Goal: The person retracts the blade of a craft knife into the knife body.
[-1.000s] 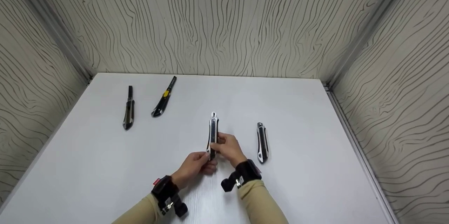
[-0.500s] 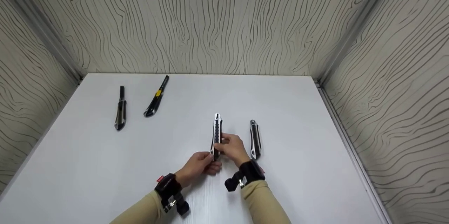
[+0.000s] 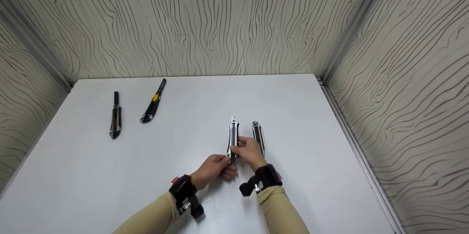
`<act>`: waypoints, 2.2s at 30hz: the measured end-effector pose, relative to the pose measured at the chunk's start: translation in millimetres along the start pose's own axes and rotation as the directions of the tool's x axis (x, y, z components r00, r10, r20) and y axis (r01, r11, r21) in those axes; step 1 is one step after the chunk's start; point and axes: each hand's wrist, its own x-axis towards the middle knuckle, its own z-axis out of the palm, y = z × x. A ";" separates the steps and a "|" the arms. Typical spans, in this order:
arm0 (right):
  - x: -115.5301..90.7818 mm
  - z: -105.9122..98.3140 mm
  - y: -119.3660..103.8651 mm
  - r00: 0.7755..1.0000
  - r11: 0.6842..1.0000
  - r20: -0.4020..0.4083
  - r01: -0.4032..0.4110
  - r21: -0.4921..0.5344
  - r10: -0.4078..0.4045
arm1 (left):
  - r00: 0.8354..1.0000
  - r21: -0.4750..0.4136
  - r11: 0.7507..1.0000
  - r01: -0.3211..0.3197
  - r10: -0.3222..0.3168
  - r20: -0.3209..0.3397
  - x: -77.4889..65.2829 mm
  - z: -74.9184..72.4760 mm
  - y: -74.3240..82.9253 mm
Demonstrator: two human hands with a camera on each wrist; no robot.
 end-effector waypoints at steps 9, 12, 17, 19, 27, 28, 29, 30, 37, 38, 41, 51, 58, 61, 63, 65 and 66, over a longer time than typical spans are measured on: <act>2.6 -3.4 4.0 0.998 0.998 -0.052 -0.040 -0.052 0.038 | 1.000 0.036 0.999 0.016 -0.016 -0.015 0.7 3.0 2.0; 2.0 -4.0 4.4 0.996 0.997 -0.069 -0.054 -0.059 0.049 | 1.000 0.046 0.999 0.018 -0.019 0.003 -2.1 0.7 4.3; 0.9 -5.0 4.7 0.994 0.986 -0.099 -0.068 -0.153 0.054 | 1.000 0.037 0.999 0.014 -0.014 -0.011 -6.7 -7.8 7.8; 0.9 -5.5 4.6 0.991 0.971 -0.124 -0.071 -0.230 0.044 | 1.000 0.034 0.999 0.012 -0.011 -0.027 -8.3 -12.2 9.3; 0.7 -5.7 5.7 0.984 0.901 -0.178 -0.056 -0.430 -0.024 | 1.000 0.041 0.999 0.008 -0.007 -0.027 -10.4 -20.6 9.0; 0.3 -5.2 5.4 0.983 0.892 -0.182 -0.053 -0.449 -0.033 | 0.999 0.033 0.999 0.014 -0.013 -0.029 -10.8 -20.5 8.2; -0.2 -4.8 5.1 0.982 0.880 -0.186 -0.051 -0.472 -0.043 | 0.999 0.029 0.999 0.015 -0.014 -0.031 -11.2 -20.3 7.6; -0.6 -4.3 4.6 0.980 0.867 -0.193 -0.051 -0.496 -0.053 | 0.999 0.026 1.000 0.014 -0.013 -0.033 -11.7 -20.1 7.1; -0.9 -1.5 2.3 0.965 0.789 -0.228 -0.042 -0.613 -0.126 | 0.998 0.025 0.999 0.020 -0.019 -0.055 -12.8 -22.2 4.9; -0.6 -0.9 2.3 0.963 0.784 -0.232 -0.040 -0.619 -0.134 | 0.998 0.023 1.000 0.020 -0.018 -0.057 -12.8 -23.0 4.6; 0.4 0.8 2.3 0.958 0.767 -0.240 -0.035 -0.641 -0.158 | 0.998 0.020 1.000 0.016 -0.015 -0.058 -13.3 -24.9 4.2; 2.9 4.5 3.2 0.940 0.691 -0.265 -0.048 -0.722 -0.212 | 0.998 0.030 1.000 0.002 0.000 -0.071 -19.3 -33.1 9.2; 3.2 4.6 -0.4 0.941 0.666 -0.265 -0.061 -0.744 -0.209 | 0.997 0.035 0.999 -0.003 0.005 -0.078 -18.9 -42.7 13.0; 1.7 3.6 -3.1 0.941 0.685 -0.277 -0.073 -0.725 -0.193 | 0.996 0.049 0.999 0.009 -0.005 -0.086 -18.2 -47.9 14.2; 1.1 3.4 -5.8 0.939 0.692 -0.281 -0.069 -0.719 -0.198 | 0.995 0.074 0.997 0.022 -0.015 -0.098 -18.2 -52.6 16.1; 0.5 4.2 -9.6 0.934 0.690 -0.284 -0.059 -0.721 -0.217 | 0.994 0.107 0.994 0.032 -0.020 -0.109 -18.5 -58.5 18.7; 0.5 5.2 -11.8 0.931 0.688 -0.283 -0.051 -0.724 -0.229 | 0.993 0.123 0.992 0.034 -0.020 -0.113 -18.6 -62.0 20.1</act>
